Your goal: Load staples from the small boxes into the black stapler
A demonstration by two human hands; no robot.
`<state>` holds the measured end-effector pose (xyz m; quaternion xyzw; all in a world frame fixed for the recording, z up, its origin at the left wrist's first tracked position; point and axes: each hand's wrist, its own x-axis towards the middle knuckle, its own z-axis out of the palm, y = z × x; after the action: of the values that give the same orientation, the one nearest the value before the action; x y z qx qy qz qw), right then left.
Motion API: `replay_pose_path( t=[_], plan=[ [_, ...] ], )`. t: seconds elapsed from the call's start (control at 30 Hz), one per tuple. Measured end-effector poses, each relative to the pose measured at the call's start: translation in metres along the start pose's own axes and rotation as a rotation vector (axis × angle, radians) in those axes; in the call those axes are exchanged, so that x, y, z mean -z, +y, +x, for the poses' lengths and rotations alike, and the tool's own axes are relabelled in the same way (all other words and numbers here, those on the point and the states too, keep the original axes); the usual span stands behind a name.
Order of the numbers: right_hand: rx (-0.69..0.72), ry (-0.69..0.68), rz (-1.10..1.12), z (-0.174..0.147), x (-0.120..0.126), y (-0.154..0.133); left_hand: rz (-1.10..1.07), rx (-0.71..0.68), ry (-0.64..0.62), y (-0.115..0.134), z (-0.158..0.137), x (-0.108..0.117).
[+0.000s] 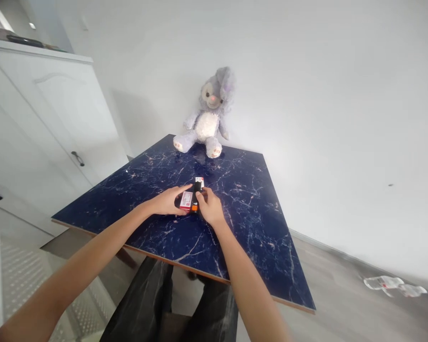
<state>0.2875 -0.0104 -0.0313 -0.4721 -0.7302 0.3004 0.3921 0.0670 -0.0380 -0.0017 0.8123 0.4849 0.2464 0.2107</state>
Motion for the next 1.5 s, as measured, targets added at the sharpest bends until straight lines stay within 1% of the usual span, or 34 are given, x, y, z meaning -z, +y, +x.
replay_pose_path(
  t=[0.13,0.23,0.47,0.53,0.63,0.7,0.77,0.87,0.93,1.0,1.1,1.17,1.2,1.27,1.33,1.4,1.43,1.5],
  plan=[
    [0.056,0.047,-0.057,-0.007,-0.001,-0.003,0.016,-0.027,0.046,0.002,0.0,-0.007],
    [0.084,0.079,-0.101,-0.01,0.0,-0.003,0.027,-0.039,0.053,0.001,-0.002,-0.012],
    [0.055,0.079,-0.117,-0.003,-0.004,0.002,-0.037,-0.034,0.067,-0.002,-0.004,-0.018],
    [-0.001,0.107,-0.055,0.002,-0.004,0.006,-0.04,-0.031,0.078,-0.001,-0.004,-0.018],
    [-0.155,0.16,0.063,0.018,-0.001,0.015,-0.055,-0.034,0.078,0.003,-0.005,-0.017],
    [-0.217,0.192,-0.006,0.036,0.0,0.021,-0.081,-0.037,0.052,0.006,-0.006,-0.015],
    [-0.234,0.197,-0.033,0.058,-0.002,0.025,-0.122,-0.037,0.018,0.008,-0.008,-0.013],
    [-0.166,0.166,-0.029,0.086,-0.008,0.027,-0.171,-0.048,-0.009,0.008,-0.009,-0.013],
    [-0.097,0.121,-0.023,0.097,-0.012,0.027,-0.166,-0.05,-0.007,0.004,-0.007,-0.015],
    [-0.023,0.055,-0.071,0.101,-0.015,0.03,-0.144,-0.028,0.007,0.001,-0.006,-0.018],
    [0.058,-0.012,-0.207,0.099,-0.016,0.035,-0.121,-0.01,0.014,0.0,-0.007,-0.017],
    [0.057,-0.017,-0.239,0.097,-0.016,0.039,-0.13,-0.033,0.003,0.0,-0.008,-0.014],
    [0.045,0.008,-0.237,0.096,-0.016,0.04,-0.15,-0.042,0.004,-0.001,-0.008,-0.012],
    [0.003,0.073,-0.218,0.096,-0.015,0.042,-0.212,-0.036,0.062,-0.003,-0.006,-0.01],
    [-0.017,0.09,-0.186,0.097,-0.014,0.042,-0.235,0.02,0.189,-0.009,-0.003,-0.01],
    [0.013,0.03,-0.142,0.098,-0.013,0.041,-0.185,0.109,0.3,-0.016,0.003,-0.012],
    [0.033,-0.009,-0.109,0.099,-0.012,0.041,-0.149,0.152,0.319,-0.02,0.005,-0.013],
    [0.034,-0.075,-0.017,0.1,-0.011,0.042,-0.085,0.205,0.302,-0.025,0.009,-0.016]
  ],
)
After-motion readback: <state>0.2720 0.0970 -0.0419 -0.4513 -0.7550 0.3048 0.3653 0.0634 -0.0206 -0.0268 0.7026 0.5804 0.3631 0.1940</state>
